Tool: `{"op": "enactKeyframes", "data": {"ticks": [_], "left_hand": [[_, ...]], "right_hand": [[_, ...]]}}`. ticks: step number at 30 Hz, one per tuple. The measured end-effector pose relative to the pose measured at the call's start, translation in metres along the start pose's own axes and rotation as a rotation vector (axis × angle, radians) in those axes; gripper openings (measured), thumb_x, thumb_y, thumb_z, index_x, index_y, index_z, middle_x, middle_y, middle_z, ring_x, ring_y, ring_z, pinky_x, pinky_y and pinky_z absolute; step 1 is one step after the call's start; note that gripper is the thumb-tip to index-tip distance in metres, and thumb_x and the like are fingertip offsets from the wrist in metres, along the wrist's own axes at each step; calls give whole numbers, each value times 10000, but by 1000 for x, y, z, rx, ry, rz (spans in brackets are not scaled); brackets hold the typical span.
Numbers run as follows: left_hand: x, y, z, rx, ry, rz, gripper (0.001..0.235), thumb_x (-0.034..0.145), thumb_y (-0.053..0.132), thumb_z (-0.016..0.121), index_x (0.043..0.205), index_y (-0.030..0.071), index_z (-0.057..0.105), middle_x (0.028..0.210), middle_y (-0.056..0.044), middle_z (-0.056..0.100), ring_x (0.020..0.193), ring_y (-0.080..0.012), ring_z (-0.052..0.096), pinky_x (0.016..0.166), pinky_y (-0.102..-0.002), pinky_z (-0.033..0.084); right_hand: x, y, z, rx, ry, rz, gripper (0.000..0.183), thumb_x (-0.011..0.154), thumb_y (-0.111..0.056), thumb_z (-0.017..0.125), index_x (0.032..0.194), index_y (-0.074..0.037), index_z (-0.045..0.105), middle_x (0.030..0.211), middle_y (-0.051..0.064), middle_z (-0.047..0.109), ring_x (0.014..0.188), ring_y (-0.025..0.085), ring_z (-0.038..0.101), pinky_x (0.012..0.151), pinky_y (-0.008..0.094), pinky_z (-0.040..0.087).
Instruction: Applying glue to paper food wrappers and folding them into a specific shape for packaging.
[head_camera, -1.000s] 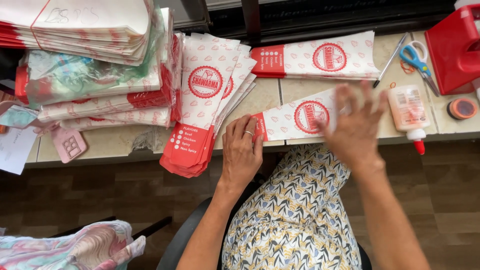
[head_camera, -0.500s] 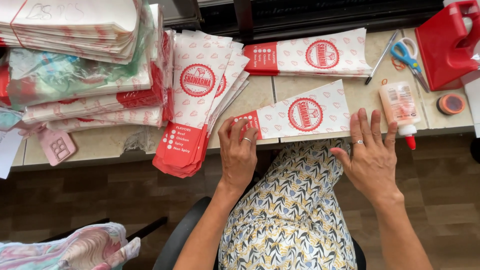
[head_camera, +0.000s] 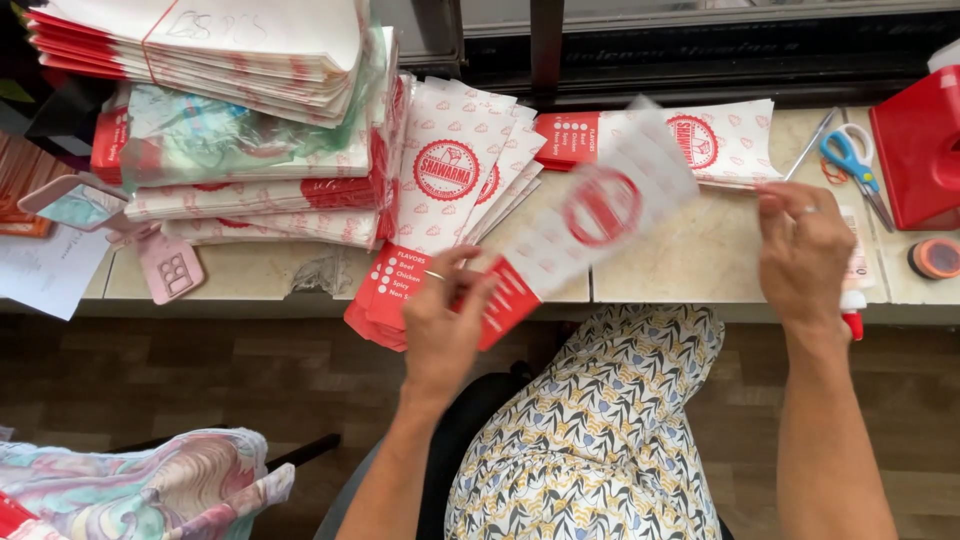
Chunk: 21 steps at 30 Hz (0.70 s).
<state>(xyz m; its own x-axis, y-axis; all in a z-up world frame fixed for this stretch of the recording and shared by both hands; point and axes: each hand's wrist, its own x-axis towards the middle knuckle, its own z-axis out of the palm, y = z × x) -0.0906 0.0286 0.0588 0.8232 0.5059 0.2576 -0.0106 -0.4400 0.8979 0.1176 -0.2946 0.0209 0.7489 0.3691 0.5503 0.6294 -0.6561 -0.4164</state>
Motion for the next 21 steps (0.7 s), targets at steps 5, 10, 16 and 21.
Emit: {"op": "enactKeyframes", "data": {"ticks": [5, 10, 16, 21], "left_hand": [[25, -19, -29, 135, 300, -27, 99, 946, 116, 743, 1029, 67, 766, 939, -43, 781, 819, -119, 716, 786, -270, 579], [25, -38, -36, 432, 379, 85, 142, 990, 151, 757, 1070, 36, 783, 890, -143, 741, 821, -328, 744, 738, -396, 576], [6, -19, -21, 1023, 322, 202, 670, 782, 597, 870, 1128, 42, 722, 1163, -159, 651, 953, -341, 559, 784, -493, 491], [6, -25, -10, 1096, 421, 202, 459, 802, 364, 927, 1089, 61, 737, 1121, -140, 634, 975, -338, 557, 741, -467, 419]], "right_hand": [[27, 8, 51, -108, -109, -148, 352, 1025, -47, 723, 1371, 8, 689, 1428, 225, 636, 1357, 406, 515, 1128, 529, 406], [27, 18, 85, -206, -121, -177, 408, 1076, -155, 693, 1474, -68, 682, 1461, 208, 666, 1491, 434, 458, 1254, 569, 210], [1, -6, 48, -280, -88, -297, 401, 975, 78, 703, 1337, -89, 751, 1340, 153, 763, 1375, 458, 621, 1206, 562, 386], [-39, -46, 19, -205, -111, -357, 401, 889, 75, 751, 1263, -71, 735, 1334, 127, 738, 1295, 379, 624, 1105, 506, 497]]}}
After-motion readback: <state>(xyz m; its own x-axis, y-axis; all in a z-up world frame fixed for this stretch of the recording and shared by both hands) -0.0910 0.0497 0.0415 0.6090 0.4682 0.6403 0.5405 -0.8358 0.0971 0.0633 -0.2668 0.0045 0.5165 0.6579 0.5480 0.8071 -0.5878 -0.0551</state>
